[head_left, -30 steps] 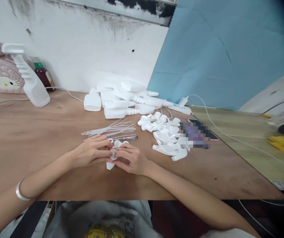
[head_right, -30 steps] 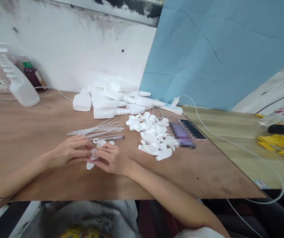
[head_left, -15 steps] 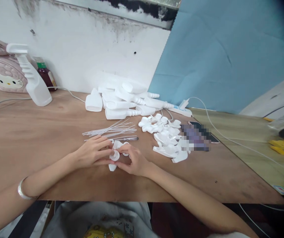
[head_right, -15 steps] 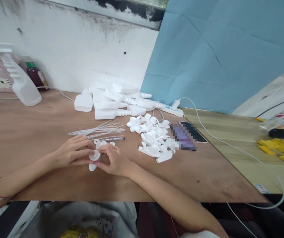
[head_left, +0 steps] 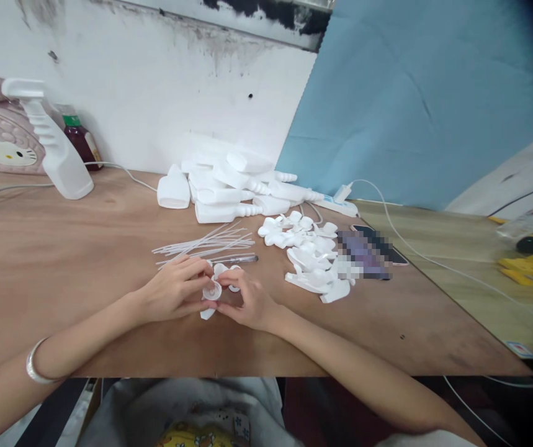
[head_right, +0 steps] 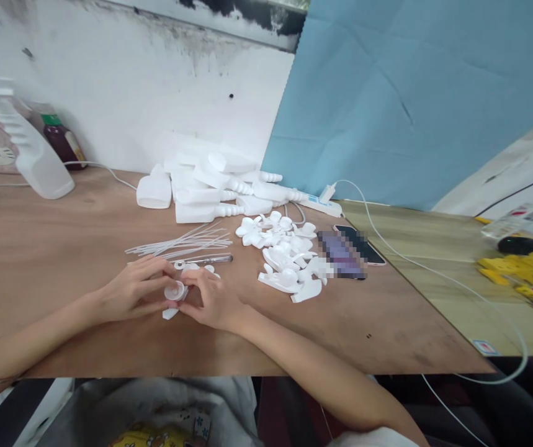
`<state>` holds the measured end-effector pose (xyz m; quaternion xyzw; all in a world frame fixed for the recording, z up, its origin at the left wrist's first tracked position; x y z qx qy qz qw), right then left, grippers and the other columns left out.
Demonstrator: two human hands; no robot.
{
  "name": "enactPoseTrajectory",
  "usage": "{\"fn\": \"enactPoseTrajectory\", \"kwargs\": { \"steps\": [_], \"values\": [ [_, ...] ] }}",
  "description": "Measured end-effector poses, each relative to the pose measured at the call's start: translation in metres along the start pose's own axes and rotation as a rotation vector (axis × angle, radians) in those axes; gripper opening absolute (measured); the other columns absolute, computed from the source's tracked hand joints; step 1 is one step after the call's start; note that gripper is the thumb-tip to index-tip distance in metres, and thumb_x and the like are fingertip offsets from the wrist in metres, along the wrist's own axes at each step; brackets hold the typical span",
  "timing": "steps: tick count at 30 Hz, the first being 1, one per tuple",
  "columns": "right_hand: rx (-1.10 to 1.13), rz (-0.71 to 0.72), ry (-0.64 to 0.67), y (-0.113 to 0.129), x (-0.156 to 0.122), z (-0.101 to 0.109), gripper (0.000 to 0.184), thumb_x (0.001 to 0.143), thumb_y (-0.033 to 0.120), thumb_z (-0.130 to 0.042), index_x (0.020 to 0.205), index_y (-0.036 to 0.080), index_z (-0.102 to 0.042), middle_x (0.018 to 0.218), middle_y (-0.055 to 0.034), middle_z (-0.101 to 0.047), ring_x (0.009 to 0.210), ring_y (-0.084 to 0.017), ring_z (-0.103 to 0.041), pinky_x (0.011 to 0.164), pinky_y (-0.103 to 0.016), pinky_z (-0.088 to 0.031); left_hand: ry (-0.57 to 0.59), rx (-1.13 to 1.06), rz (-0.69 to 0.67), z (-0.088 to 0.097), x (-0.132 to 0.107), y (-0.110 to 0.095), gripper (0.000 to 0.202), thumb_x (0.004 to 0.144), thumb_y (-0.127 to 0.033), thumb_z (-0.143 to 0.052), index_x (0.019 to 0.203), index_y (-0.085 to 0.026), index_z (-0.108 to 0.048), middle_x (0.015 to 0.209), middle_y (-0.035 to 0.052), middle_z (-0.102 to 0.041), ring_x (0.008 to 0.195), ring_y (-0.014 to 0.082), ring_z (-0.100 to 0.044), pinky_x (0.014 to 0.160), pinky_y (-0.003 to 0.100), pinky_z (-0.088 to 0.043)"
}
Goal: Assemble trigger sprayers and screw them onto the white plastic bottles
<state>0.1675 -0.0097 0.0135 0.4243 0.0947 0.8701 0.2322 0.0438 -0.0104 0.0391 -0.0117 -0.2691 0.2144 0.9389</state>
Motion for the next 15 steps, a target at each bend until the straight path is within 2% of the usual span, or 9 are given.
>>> {"fn": "enactPoseTrajectory", "kwargs": {
  "steps": [6, 10, 12, 15],
  "values": [
    [0.011, 0.006, 0.055, 0.001, 0.0, -0.001, 0.043, 0.076, 0.028, -0.059, 0.111, 0.019, -0.037, 0.098, -0.0089, -0.058, 0.084, -0.018, -0.059, 0.073, -0.031, -0.051, 0.045, -0.183, 0.053, -0.002, 0.001, -0.001, 0.013, 0.081, -0.025, -0.053, 0.089, -0.016, -0.057, 0.092, 0.0077, -0.05, 0.08, 0.0155, -0.049, 0.072, 0.026, -0.04],
    [0.108, 0.03, 0.142, 0.003, 0.001, 0.001, 0.039, 0.078, 0.02, -0.052, 0.114, 0.017, -0.038, 0.102, -0.01, -0.057, 0.091, -0.018, -0.056, 0.078, -0.032, -0.049, 0.064, -0.221, 0.07, -0.004, 0.003, 0.0, 0.011, 0.081, -0.026, -0.054, 0.083, -0.016, -0.057, 0.09, 0.0068, -0.05, 0.079, 0.015, -0.048, 0.071, 0.026, -0.039],
    [0.112, -0.008, 0.13, -0.001, 0.003, 0.006, 0.033, 0.08, 0.015, -0.045, 0.113, 0.018, -0.04, 0.102, -0.009, -0.057, 0.093, -0.016, -0.056, 0.081, -0.03, -0.048, 0.07, -0.246, 0.076, -0.006, 0.003, 0.0, 0.011, 0.081, -0.026, -0.054, 0.081, -0.016, -0.055, 0.089, 0.0069, -0.051, 0.08, 0.015, -0.048, 0.072, 0.026, -0.039],
    [-0.05, -0.146, 0.037, -0.018, 0.008, 0.017, 0.024, 0.084, 0.014, -0.041, 0.107, 0.02, -0.046, 0.097, -0.0055, -0.059, 0.087, -0.014, -0.057, 0.08, -0.029, -0.047, 0.097, -0.293, 0.096, -0.01, 0.002, 0.002, 0.012, 0.082, -0.027, -0.053, 0.082, -0.015, -0.053, 0.089, 0.0071, -0.051, 0.08, 0.0145, -0.049, 0.072, 0.024, -0.04]
  ]
}}
Point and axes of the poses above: each hand's wrist, its own x-axis towards the middle knuckle, its own z-axis out of the back of the hand, y = z × x, the point moved 6 cm from there along x, towards the middle knuckle
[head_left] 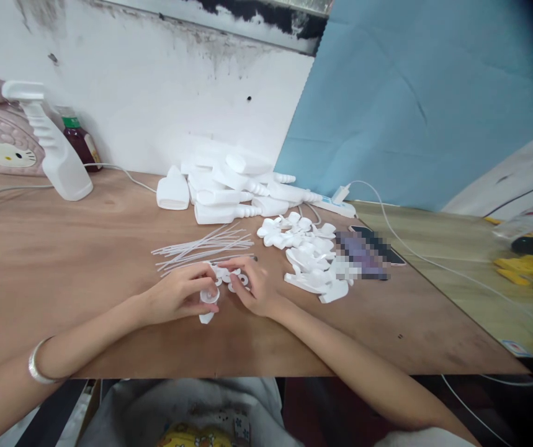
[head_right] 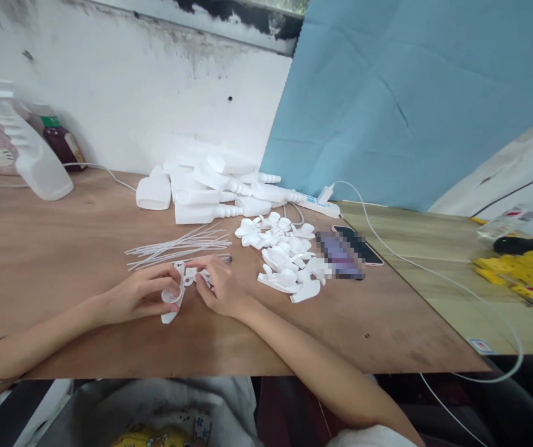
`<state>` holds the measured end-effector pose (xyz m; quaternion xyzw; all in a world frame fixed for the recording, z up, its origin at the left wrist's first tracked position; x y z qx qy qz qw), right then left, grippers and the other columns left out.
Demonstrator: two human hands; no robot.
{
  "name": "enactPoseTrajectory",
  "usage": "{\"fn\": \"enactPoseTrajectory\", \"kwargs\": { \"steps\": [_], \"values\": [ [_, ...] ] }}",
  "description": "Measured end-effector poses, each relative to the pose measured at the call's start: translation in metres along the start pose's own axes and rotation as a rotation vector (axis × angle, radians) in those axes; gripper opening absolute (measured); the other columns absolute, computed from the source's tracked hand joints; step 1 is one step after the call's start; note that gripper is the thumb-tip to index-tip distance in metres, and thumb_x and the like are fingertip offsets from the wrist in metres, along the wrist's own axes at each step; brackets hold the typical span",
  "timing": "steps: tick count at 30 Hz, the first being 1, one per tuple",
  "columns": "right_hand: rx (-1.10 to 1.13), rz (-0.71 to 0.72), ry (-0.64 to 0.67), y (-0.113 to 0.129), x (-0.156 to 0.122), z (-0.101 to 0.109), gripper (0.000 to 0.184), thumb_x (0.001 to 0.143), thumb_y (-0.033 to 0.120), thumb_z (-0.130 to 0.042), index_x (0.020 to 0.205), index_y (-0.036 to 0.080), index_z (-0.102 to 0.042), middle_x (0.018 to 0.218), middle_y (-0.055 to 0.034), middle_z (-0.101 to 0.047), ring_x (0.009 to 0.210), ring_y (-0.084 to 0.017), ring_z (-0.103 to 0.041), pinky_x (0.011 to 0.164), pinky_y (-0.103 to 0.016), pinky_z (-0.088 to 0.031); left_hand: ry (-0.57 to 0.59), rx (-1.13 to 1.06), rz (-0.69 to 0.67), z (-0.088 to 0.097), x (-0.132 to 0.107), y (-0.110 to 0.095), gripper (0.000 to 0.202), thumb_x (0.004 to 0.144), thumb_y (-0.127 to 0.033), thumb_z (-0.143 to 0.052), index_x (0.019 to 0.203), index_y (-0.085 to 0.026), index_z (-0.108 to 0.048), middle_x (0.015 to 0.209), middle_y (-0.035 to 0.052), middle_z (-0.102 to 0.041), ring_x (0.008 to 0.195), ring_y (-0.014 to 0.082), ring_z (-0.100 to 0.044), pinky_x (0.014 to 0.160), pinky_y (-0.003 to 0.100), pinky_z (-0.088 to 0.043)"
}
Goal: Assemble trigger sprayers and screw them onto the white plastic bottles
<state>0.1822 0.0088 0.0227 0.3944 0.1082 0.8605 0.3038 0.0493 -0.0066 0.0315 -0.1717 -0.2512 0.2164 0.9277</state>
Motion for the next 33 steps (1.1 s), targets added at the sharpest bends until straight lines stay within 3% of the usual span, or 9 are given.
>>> {"fn": "enactPoseTrajectory", "kwargs": {
  "steps": [4, 9, 17, 25, 33],
  "values": [
    [-0.154, -0.116, -0.053, -0.024, 0.007, 0.008, 0.02, 0.085, 0.014, -0.039, 0.1, 0.017, -0.052, 0.095, -0.0078, -0.059, 0.091, -0.018, -0.053, 0.08, -0.032, -0.046, 0.037, -0.004, 0.023, -0.001, -0.001, 0.003, 0.015, 0.082, -0.03, -0.053, 0.083, -0.015, -0.053, 0.09, 0.0079, -0.053, 0.08, 0.0151, -0.05, 0.071, 0.025, -0.041],
    [-0.263, -0.136, 0.059, -0.044, 0.008, 0.001, 0.021, 0.086, 0.02, -0.043, 0.103, 0.019, -0.055, 0.094, -0.0058, -0.063, 0.095, -0.023, -0.048, 0.083, -0.038, -0.041, 0.053, 0.06, -0.005, 0.002, -0.001, -0.002, 0.021, 0.08, -0.034, -0.055, 0.089, -0.016, -0.054, 0.091, 0.0084, -0.055, 0.083, 0.0177, -0.05, 0.074, 0.028, -0.04],
    [-0.346, -0.142, 0.12, -0.048, 0.005, -0.004, 0.018, 0.086, 0.019, -0.042, 0.086, 0.017, -0.06, 0.083, -0.0061, -0.064, 0.088, -0.021, -0.048, 0.08, -0.036, -0.039, 0.049, 0.168, -0.008, 0.005, 0.0, -0.007, 0.016, 0.08, -0.021, -0.048, 0.094, -0.017, -0.055, 0.093, 0.0077, -0.057, 0.083, 0.0179, -0.051, 0.073, 0.029, -0.034],
    [-0.323, -0.134, 0.15, -0.051, 0.005, 0.001, 0.015, 0.083, 0.023, -0.05, 0.093, 0.017, -0.059, 0.089, -0.0074, -0.063, 0.088, -0.022, -0.049, 0.079, -0.038, -0.039, -0.068, 0.398, 0.005, 0.011, -0.001, -0.001, 0.025, 0.079, -0.042, -0.052, 0.075, -0.017, -0.056, 0.074, 0.0031, -0.056, 0.071, 0.0171, -0.045, 0.065, 0.03, -0.026],
    [-0.187, -0.205, 0.148, -0.059, 0.004, 0.001, 0.015, 0.078, 0.015, -0.056, 0.093, 0.018, -0.062, 0.087, -0.0053, -0.058, 0.086, -0.019, -0.051, 0.078, -0.035, -0.041, -0.11, 0.456, -0.009, 0.012, -0.001, -0.001, 0.031, 0.077, -0.047, -0.054, 0.069, -0.017, -0.052, 0.065, 0.0008, -0.054, 0.068, 0.0164, -0.043, 0.066, 0.03, -0.024]
  ]
}}
Point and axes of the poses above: each hand's wrist, its own x-axis towards the middle knuckle, its own z-axis out of the back of the hand, y = z × x, the point moved 6 cm from there along x, towards the middle knuckle
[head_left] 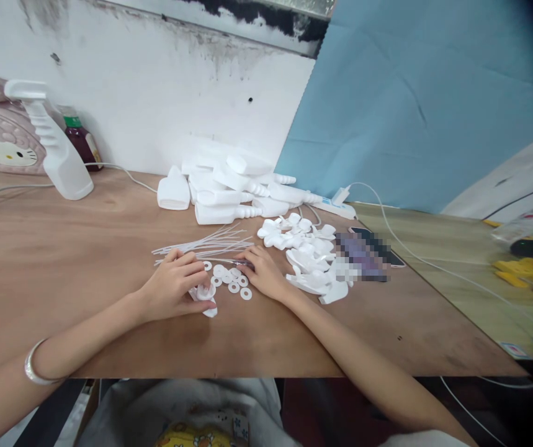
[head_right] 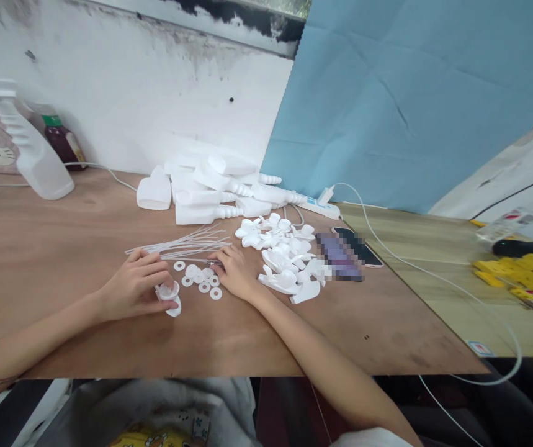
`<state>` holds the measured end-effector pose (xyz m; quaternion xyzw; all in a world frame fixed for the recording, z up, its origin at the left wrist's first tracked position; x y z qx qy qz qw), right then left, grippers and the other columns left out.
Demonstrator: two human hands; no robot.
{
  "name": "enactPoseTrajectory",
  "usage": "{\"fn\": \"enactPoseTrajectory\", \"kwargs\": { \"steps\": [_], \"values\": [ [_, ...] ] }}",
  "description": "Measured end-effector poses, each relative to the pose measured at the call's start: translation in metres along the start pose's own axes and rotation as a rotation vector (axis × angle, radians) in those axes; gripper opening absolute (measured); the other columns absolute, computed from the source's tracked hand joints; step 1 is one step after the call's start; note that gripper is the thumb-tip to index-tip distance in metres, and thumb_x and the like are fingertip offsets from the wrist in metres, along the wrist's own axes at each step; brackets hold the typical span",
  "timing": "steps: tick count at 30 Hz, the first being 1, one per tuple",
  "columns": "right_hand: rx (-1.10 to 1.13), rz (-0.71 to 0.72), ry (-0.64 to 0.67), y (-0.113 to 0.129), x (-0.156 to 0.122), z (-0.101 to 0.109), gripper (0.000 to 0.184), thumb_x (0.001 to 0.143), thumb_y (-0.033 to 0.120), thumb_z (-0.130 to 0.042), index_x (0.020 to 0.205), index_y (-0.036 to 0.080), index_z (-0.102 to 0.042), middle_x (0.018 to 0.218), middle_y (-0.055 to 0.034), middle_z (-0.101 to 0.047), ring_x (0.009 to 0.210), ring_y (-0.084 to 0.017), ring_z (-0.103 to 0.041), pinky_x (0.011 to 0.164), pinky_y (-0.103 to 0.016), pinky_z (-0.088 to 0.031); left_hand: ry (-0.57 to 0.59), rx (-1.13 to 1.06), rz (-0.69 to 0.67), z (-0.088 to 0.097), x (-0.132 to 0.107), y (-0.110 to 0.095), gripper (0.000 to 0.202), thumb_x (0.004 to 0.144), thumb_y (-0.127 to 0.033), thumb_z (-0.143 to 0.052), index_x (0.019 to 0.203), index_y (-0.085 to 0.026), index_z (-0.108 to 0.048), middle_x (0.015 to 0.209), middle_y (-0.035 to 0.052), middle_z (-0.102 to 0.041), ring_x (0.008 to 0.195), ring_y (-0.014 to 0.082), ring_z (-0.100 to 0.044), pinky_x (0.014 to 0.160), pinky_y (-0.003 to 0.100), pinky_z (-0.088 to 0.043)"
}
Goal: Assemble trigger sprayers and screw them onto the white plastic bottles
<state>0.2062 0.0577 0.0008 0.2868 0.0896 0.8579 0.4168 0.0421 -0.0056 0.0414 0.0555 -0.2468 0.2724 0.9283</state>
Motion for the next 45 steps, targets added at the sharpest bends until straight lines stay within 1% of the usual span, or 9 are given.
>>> {"fn": "enactPoseTrajectory", "kwargs": {
  "steps": [4, 8, 13, 15, 20, 26, 33, 39, 45],
  "values": [
    [0.103, -0.083, -0.04, -0.006, 0.0, 0.001, 0.008, 0.075, 0.016, -0.061, 0.083, 0.017, -0.063, 0.084, -0.0034, -0.057, 0.078, -0.016, -0.054, 0.07, -0.03, -0.044, -0.003, -0.021, 0.016, 0.0, -0.001, 0.002, 0.031, 0.075, -0.048, -0.056, 0.07, -0.017, -0.053, 0.066, 0.0005, -0.054, 0.068, 0.0164, -0.043, 0.066, 0.03, -0.025],
    [0.2, -0.142, -0.113, -0.007, 0.0, 0.006, 0.004, 0.073, 0.023, -0.064, 0.073, 0.019, -0.064, 0.076, -0.0011, -0.056, 0.07, -0.014, -0.054, 0.065, -0.028, -0.043, 0.001, -0.074, 0.042, -0.001, -0.002, 0.003, 0.026, 0.077, -0.045, -0.056, 0.078, -0.018, -0.057, 0.079, 0.003, -0.057, 0.075, 0.0169, -0.047, 0.071, 0.031, -0.026],
    [0.314, -0.216, -0.321, -0.007, -0.004, 0.023, 0.011, 0.075, 0.031, -0.062, 0.072, 0.02, -0.063, 0.072, -0.0009, -0.05, 0.075, -0.016, -0.05, 0.072, -0.031, -0.041, 0.046, -0.18, 0.091, -0.003, -0.001, 0.003, 0.023, 0.077, -0.041, -0.057, 0.085, -0.019, -0.058, 0.088, 0.0034, -0.06, 0.082, 0.0172, -0.051, 0.075, 0.031, -0.028],
    [0.402, -0.249, -0.376, -0.007, -0.006, 0.026, 0.015, 0.077, 0.035, -0.059, 0.073, 0.02, -0.059, 0.067, 0.0005, -0.048, 0.07, -0.015, -0.048, 0.069, -0.03, -0.041, 0.061, -0.22, 0.102, -0.005, -0.001, 0.003, 0.022, 0.077, -0.039, -0.058, 0.085, -0.019, -0.058, 0.087, 0.0031, -0.061, 0.082, 0.0173, -0.052, 0.074, 0.03, -0.029],
    [0.714, -0.258, -0.293, 0.009, -0.009, 0.014, 0.023, 0.084, 0.042, -0.047, 0.075, 0.021, -0.047, 0.058, 0.0036, -0.051, 0.055, -0.012, -0.051, 0.055, -0.025, -0.044, 0.046, -0.387, 0.121, -0.011, 0.001, 0.003, 0.018, 0.077, -0.034, -0.059, 0.084, -0.018, -0.058, 0.086, 0.0036, -0.062, 0.083, 0.017, -0.053, 0.075, 0.028, -0.035],
    [0.926, -0.215, -0.16, 0.041, -0.014, 0.001, 0.03, 0.086, 0.046, -0.042, 0.073, 0.019, -0.045, 0.063, -0.0005, -0.06, 0.056, -0.012, -0.057, 0.057, -0.026, -0.048, 0.033, -0.58, 0.23, -0.015, -0.002, 0.006, 0.019, 0.076, -0.029, -0.061, 0.09, -0.018, -0.055, 0.088, 0.0028, -0.061, 0.083, 0.0152, -0.054, 0.075, 0.026, -0.041],
    [1.083, -0.294, -0.216, 0.043, -0.016, -0.001, 0.029, 0.081, 0.048, -0.05, 0.075, 0.02, -0.044, 0.067, -0.0003, -0.064, 0.053, -0.013, -0.06, 0.052, -0.026, -0.051, 0.032, -0.565, 0.242, -0.014, -0.001, 0.006, 0.018, 0.075, -0.028, -0.061, 0.088, -0.017, -0.056, 0.085, 0.0021, -0.061, 0.079, 0.0147, -0.055, 0.072, 0.026, -0.042],
    [1.055, -0.274, -0.248, 0.045, -0.016, 0.002, 0.027, 0.081, 0.046, -0.051, 0.075, 0.02, -0.046, 0.067, -0.0007, -0.065, 0.053, -0.013, -0.062, 0.051, -0.026, -0.053, 0.033, -0.562, 0.241, -0.016, -0.001, 0.006, 0.019, 0.076, -0.029, -0.06, 0.088, -0.016, -0.056, 0.084, 0.0031, -0.061, 0.079, 0.0149, -0.054, 0.072, 0.026, -0.041],
    [0.883, -0.154, -0.291, 0.05, -0.022, 0.009, 0.015, 0.084, 0.034, -0.052, 0.079, 0.02, -0.051, 0.072, -0.0013, -0.065, 0.059, -0.013, -0.064, 0.056, -0.026, -0.054, 0.037, -0.575, 0.243, -0.014, -0.002, 0.006, 0.018, 0.075, -0.027, -0.061, 0.088, -0.017, -0.055, 0.085, 0.002, -0.06, 0.08, 0.0142, -0.054, 0.073, 0.025, -0.041]
  ]
}}
Point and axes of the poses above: each hand's wrist, its own x-axis towards the middle knuckle, its own z-axis out of the back of the hand, y = z × x, the point moved 6 cm from there along x, towards the middle knuckle
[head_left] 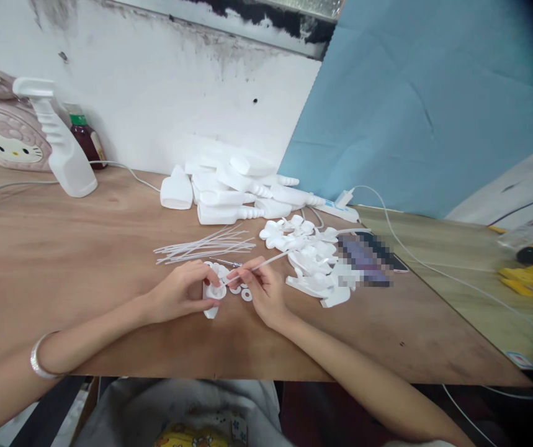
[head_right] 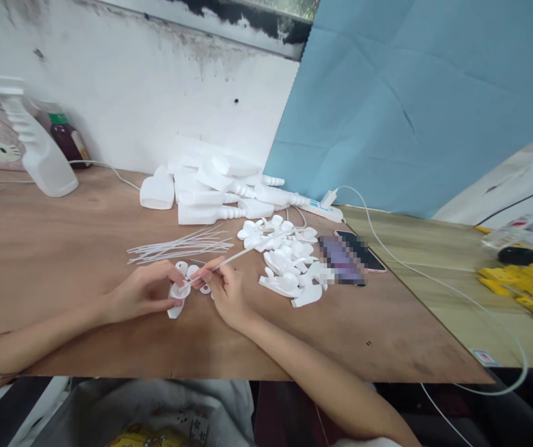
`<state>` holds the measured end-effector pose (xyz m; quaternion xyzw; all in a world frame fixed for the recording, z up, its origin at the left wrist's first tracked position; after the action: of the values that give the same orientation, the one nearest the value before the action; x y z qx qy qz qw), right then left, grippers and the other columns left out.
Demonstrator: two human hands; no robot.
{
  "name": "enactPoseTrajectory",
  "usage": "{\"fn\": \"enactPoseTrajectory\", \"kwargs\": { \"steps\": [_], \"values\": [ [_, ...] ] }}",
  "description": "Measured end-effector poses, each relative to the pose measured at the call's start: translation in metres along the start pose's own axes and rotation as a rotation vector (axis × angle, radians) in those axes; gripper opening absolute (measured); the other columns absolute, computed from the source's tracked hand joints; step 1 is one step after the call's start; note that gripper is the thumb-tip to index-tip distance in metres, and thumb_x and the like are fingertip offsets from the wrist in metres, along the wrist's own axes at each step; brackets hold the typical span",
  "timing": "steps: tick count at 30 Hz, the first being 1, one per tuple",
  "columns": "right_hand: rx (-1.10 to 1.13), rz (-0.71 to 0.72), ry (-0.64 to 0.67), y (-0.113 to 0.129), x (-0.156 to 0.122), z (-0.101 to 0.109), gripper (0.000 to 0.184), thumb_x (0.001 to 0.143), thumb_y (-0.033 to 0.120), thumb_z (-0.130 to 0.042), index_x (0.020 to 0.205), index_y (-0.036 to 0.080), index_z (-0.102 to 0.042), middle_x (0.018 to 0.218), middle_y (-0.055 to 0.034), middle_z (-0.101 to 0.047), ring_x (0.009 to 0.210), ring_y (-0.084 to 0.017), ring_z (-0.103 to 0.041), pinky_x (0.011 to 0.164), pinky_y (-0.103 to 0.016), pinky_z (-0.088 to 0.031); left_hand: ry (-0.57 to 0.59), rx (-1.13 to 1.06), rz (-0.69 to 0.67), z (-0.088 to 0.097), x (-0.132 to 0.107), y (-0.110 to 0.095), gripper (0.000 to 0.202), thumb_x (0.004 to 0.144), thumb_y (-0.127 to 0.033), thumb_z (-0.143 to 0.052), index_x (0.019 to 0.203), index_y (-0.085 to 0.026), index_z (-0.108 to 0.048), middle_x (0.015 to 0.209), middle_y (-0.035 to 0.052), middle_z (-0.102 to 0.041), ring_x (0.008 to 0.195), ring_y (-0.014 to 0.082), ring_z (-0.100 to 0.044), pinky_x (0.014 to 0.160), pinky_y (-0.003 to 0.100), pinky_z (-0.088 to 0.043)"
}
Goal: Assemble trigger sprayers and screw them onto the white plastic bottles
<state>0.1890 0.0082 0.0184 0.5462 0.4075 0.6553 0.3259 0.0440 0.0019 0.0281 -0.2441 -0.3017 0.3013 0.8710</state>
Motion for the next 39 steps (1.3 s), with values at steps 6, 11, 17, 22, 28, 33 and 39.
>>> {"fn": "enactPoseTrajectory", "kwargs": {
  "steps": [6, 11, 17, 22, 28, 33, 39],
  "values": [
    [-0.123, 0.114, 0.045, 0.003, -0.004, -0.004, 0.01, 0.077, 0.025, -0.062, 0.082, 0.021, -0.055, 0.078, -0.0015, -0.063, 0.068, -0.013, -0.063, 0.061, -0.026, -0.052, -0.011, -0.005, 0.002, -0.001, 0.001, 0.001, 0.018, 0.075, -0.028, -0.062, 0.087, -0.017, -0.055, 0.084, 0.002, -0.06, 0.079, 0.0145, -0.054, 0.072, 0.025, -0.041],
    [-0.137, 0.089, 0.046, 0.001, -0.003, -0.005, 0.009, 0.078, 0.023, -0.06, 0.084, 0.02, -0.054, 0.079, -0.0007, -0.059, 0.069, -0.012, -0.06, 0.062, -0.024, -0.05, -0.011, -0.013, -0.008, -0.001, 0.0, 0.002, 0.017, 0.075, -0.028, -0.061, 0.087, -0.017, -0.055, 0.085, 0.0022, -0.06, 0.079, 0.0143, -0.054, 0.072, 0.025, -0.041],
    [-0.127, 0.074, 0.042, 0.001, -0.002, -0.005, 0.01, 0.077, 0.022, -0.061, 0.083, 0.02, -0.054, 0.079, -0.0003, -0.058, 0.07, -0.011, -0.059, 0.063, -0.023, -0.048, -0.006, -0.015, -0.001, -0.002, -0.001, 0.003, 0.018, 0.076, -0.029, -0.061, 0.088, -0.017, -0.055, 0.086, 0.0024, -0.06, 0.08, 0.0145, -0.053, 0.074, 0.025, -0.041],
    [-0.001, -0.023, 0.014, -0.005, -0.002, -0.007, 0.022, 0.073, 0.025, -0.066, 0.091, 0.022, -0.053, 0.073, 0.001, -0.064, 0.066, -0.013, -0.061, 0.06, -0.024, -0.048, 0.0, -0.021, 0.042, -0.003, 0.0, 0.003, 0.019, 0.075, -0.03, -0.061, 0.088, -0.017, -0.056, 0.085, 0.0028, -0.061, 0.08, 0.0149, -0.054, 0.073, 0.025, -0.041],
    [-0.09, 0.056, -0.034, -0.003, -0.002, -0.015, 0.011, 0.071, 0.027, -0.067, 0.067, 0.019, -0.06, 0.069, -0.0004, -0.065, 0.063, -0.013, -0.059, 0.058, -0.025, -0.045, -0.015, -0.046, 0.074, -0.005, -0.003, 0.006, 0.021, 0.075, -0.033, -0.062, 0.087, -0.016, -0.058, 0.083, 0.0022, -0.062, 0.076, 0.0143, -0.056, 0.071, 0.024, -0.042],
    [-0.15, 0.098, -0.069, -0.002, 0.001, -0.016, 0.013, 0.072, 0.027, -0.067, 0.066, 0.019, -0.059, 0.068, 0.0002, -0.062, 0.063, -0.012, -0.055, 0.061, -0.025, -0.041, -0.024, -0.068, 0.124, -0.002, -0.001, 0.008, 0.023, 0.075, -0.034, -0.061, 0.088, -0.015, -0.059, 0.082, 0.0037, -0.061, 0.074, 0.0148, -0.056, 0.069, 0.024, -0.044],
    [-0.176, 0.132, -0.073, -0.002, -0.001, -0.017, 0.015, 0.075, 0.026, -0.064, 0.066, 0.019, -0.054, 0.067, 0.001, -0.058, 0.061, -0.011, -0.052, 0.06, -0.025, -0.04, -0.016, -0.195, 0.19, -0.007, -0.003, 0.012, 0.028, 0.074, -0.035, -0.062, 0.091, -0.014, -0.054, 0.082, 0.0034, -0.059, 0.071, 0.0137, -0.056, 0.064, 0.024, -0.046]
  ]
}}
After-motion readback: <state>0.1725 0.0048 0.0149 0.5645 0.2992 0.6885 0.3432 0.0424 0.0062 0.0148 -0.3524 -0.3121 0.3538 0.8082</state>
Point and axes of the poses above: each hand's wrist, its own x-axis towards the middle knuckle, its own z-axis out of the back of the hand, y = z × x, the point moved 6 cm from there along x, towards the middle knuckle
